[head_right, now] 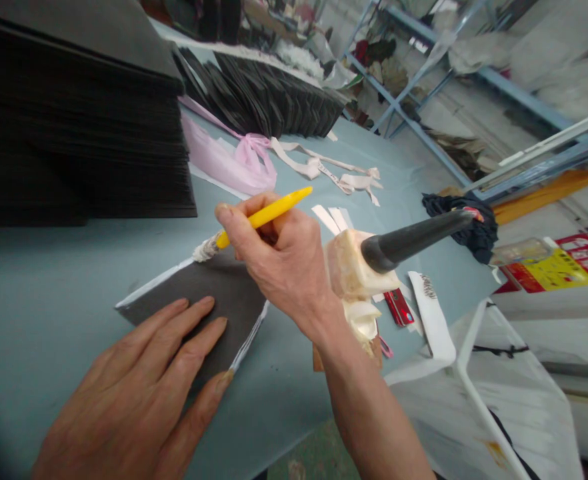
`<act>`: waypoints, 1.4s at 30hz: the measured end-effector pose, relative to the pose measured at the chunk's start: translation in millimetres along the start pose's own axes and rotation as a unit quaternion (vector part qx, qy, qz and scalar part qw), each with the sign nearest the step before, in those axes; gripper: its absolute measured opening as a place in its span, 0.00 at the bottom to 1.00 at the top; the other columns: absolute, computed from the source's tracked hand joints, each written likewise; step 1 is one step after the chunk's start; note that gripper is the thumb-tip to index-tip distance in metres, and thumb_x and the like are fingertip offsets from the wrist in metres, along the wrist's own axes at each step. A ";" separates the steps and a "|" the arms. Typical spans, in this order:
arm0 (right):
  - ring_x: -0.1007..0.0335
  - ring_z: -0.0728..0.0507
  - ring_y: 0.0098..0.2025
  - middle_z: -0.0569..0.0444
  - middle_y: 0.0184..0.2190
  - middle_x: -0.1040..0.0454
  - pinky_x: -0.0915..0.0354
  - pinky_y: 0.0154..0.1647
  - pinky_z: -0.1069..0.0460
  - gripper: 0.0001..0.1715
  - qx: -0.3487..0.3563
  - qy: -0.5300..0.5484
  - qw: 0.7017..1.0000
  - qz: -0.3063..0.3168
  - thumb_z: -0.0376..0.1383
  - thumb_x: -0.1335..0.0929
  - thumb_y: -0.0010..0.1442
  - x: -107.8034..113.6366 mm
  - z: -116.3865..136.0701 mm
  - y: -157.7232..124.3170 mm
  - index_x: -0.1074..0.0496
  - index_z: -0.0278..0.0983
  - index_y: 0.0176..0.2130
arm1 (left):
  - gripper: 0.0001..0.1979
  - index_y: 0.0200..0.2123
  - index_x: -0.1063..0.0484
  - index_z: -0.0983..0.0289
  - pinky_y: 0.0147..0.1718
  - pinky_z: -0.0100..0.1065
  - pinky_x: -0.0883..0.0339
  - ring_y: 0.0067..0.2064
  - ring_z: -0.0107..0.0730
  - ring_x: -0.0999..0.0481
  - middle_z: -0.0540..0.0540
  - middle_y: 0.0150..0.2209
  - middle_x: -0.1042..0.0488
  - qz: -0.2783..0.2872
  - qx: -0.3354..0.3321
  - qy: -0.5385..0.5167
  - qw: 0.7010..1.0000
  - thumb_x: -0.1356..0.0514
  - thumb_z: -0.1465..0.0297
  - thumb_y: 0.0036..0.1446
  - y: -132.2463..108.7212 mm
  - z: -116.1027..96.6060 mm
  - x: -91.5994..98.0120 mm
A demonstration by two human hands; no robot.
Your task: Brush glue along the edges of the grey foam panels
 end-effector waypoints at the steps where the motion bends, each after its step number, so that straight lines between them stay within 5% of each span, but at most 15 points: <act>1: 0.33 0.53 0.20 0.63 0.20 0.28 0.36 0.21 0.55 0.20 0.000 -0.011 1.000 0.000 0.50 0.28 0.70 0.6 -1.5 0.0 0.28 0.41 0.32 | 0.23 0.64 0.28 0.65 0.59 0.51 0.28 0.68 0.55 0.29 0.62 0.67 0.26 0.001 -0.003 -0.001 1.000 0.43 0.62 0.71 0.0 -0.2 0.0; 18: 0.34 0.52 0.20 0.63 0.19 0.29 0.35 0.22 0.54 0.20 0.016 -0.089 0.989 -0.115 0.50 0.28 0.69 35.3 -27.6 19.5 0.28 0.40 0.32 | 0.24 0.64 0.28 0.66 0.58 0.50 0.30 0.68 0.54 0.30 0.62 0.67 0.26 -0.005 -0.020 0.002 1.000 0.43 0.61 0.71 -1.9 1.5 -1.3; 27: 0.32 0.52 0.20 0.63 0.20 0.29 0.36 0.21 0.55 0.19 0.004 -0.038 0.998 -0.055 0.49 0.29 0.70 16.5 -26.0 8.7 0.27 0.41 0.32 | 0.24 0.63 0.27 0.65 0.55 0.50 0.28 0.66 0.55 0.29 0.62 0.66 0.25 0.003 -0.024 0.011 1.000 0.44 0.59 0.71 -0.3 1.7 -0.8; 42: 0.32 0.52 0.21 0.63 0.20 0.29 0.32 0.24 0.54 0.20 0.013 -0.078 0.993 -0.093 0.51 0.30 0.70 30.1 -28.3 19.8 0.28 0.40 0.33 | 0.22 0.60 0.27 0.67 0.55 0.50 0.34 0.64 0.56 0.29 0.65 0.63 0.23 -0.011 -0.026 0.001 1.000 0.46 0.61 0.72 4.3 -0.3 -0.5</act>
Point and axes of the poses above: each hand's wrist, its own y-axis towards the middle knuckle, its own x-axis out of the back of the hand, z = x × y, the point moved 5 cm from there along y, towards the middle knuckle
